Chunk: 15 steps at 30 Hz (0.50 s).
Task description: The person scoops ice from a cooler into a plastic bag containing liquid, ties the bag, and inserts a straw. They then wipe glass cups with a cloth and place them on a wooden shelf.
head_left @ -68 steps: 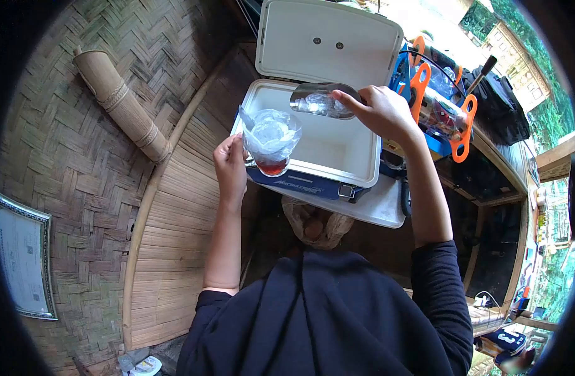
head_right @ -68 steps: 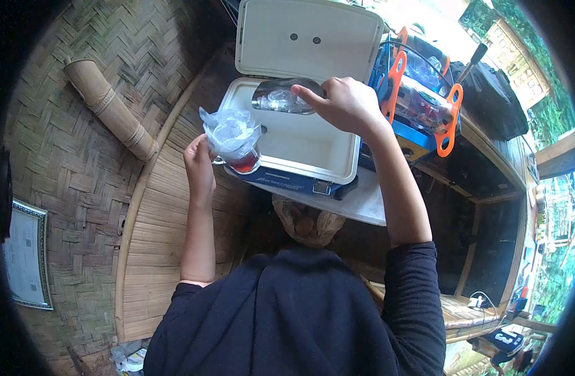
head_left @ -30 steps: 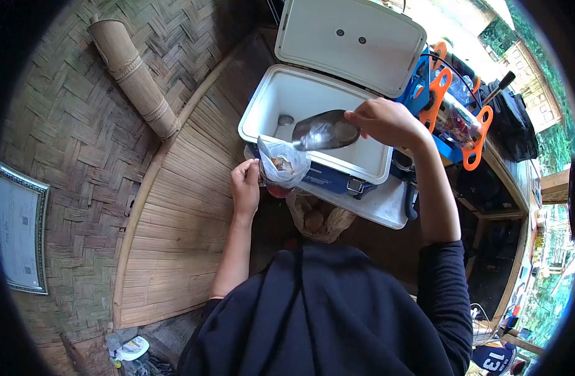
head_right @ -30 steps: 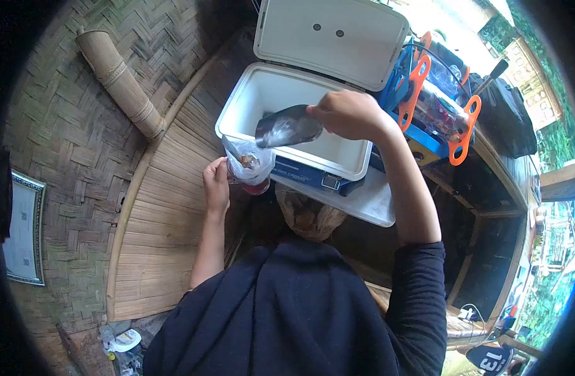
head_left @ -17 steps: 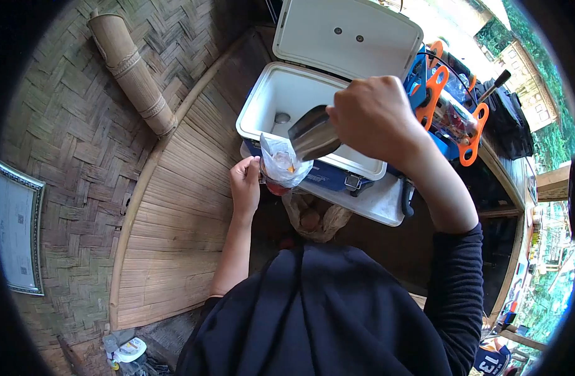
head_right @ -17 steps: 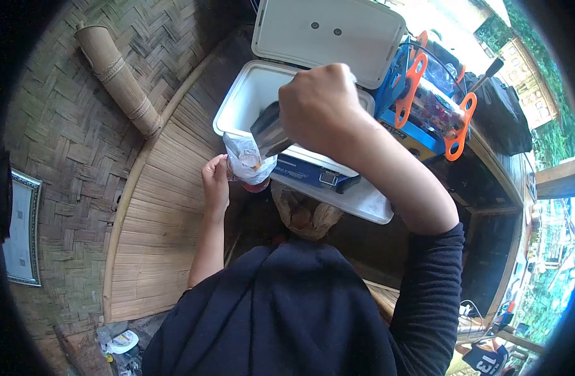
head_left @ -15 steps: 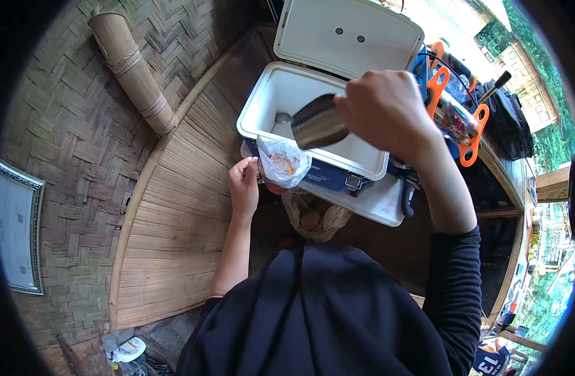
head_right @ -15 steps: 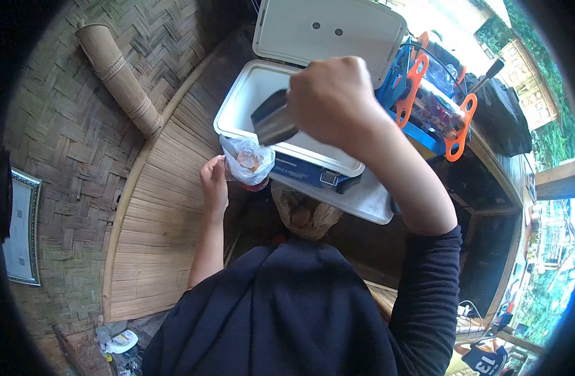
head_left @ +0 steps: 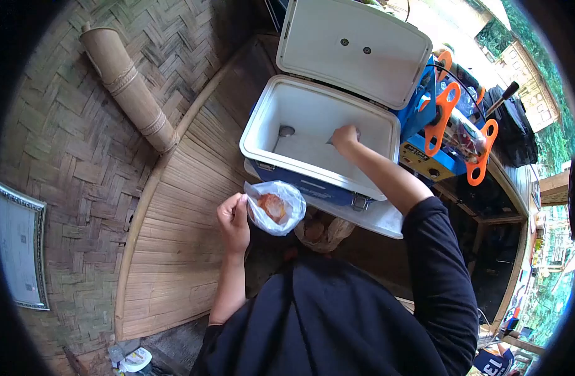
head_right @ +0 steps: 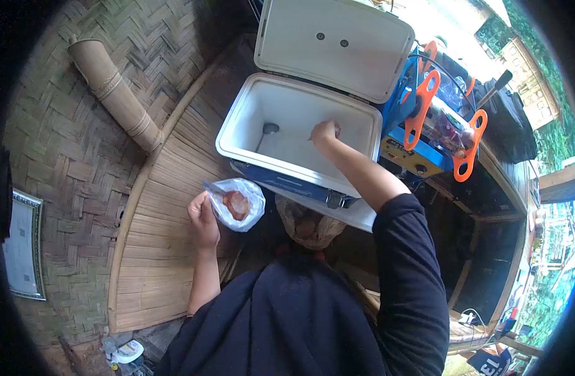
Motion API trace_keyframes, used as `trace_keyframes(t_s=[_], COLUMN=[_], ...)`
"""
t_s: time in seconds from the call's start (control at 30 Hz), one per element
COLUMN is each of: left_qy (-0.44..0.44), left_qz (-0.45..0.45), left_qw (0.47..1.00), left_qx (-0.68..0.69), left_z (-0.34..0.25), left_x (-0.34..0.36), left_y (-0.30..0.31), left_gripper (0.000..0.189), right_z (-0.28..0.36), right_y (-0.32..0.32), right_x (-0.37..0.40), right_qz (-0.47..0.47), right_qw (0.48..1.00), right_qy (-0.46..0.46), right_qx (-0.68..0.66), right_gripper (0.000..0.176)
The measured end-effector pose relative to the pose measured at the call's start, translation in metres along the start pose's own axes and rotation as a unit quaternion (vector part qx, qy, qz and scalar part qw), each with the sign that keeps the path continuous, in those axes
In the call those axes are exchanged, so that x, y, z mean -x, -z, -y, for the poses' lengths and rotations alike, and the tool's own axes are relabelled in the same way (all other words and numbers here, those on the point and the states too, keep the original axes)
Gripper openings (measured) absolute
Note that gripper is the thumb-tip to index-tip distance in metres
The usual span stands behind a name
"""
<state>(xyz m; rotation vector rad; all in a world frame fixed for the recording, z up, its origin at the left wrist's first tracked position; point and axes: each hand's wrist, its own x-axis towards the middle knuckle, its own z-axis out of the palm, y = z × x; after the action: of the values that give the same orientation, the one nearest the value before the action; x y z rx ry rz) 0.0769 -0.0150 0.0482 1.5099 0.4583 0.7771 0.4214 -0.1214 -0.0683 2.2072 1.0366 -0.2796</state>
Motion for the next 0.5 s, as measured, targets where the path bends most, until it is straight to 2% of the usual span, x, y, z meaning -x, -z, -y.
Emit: trace_keyframes(t_s=[0.07, 0.17, 0.27, 0.37, 0.47, 0.5], left_qy=[0.011, 0.025, 0.035, 0.03, 0.029, 0.028], left_qz=[-0.001, -0.004, 0.0, -0.014, -0.023, -0.028], left_qw=[1.0, 1.0, 0.999, 0.999, 0.999, 0.999], left_qx=[0.007, 0.001, 0.001, -0.016, -0.029, -0.035], left_z=[0.007, 0.005, 0.008, 0.004, 0.009, 0.01], left_x=[0.001, 0.002, 0.001, 0.0, 0.0, -0.001], left_y=[0.002, 0.004, 0.006, 0.001, 0.001, 0.001], left_gripper=[0.037, 0.037, 0.036, 0.036, 0.037, 0.037], right_z=[0.013, 0.031, 0.041, 0.048, 0.057, 0.058], right_y=[-0.007, -0.04, -0.047, -0.046, -0.05, -0.044], right_x=[-0.007, -0.032, -0.039, -0.047, -0.05, -0.044], right_qz=[0.021, -0.115, -0.21, -0.212, -0.197, -0.144], right_qw=[1.0, 0.992, 0.971, 0.966, 0.95, 0.958], right_qy=[-0.012, 0.004, 0.063, 0.045, 0.034, 0.024], right_qx=[-0.014, -0.044, -0.097, -0.138, -0.238, -0.247], right_gripper=[0.016, 0.021, 0.026, 0.028, 0.029, 0.031])
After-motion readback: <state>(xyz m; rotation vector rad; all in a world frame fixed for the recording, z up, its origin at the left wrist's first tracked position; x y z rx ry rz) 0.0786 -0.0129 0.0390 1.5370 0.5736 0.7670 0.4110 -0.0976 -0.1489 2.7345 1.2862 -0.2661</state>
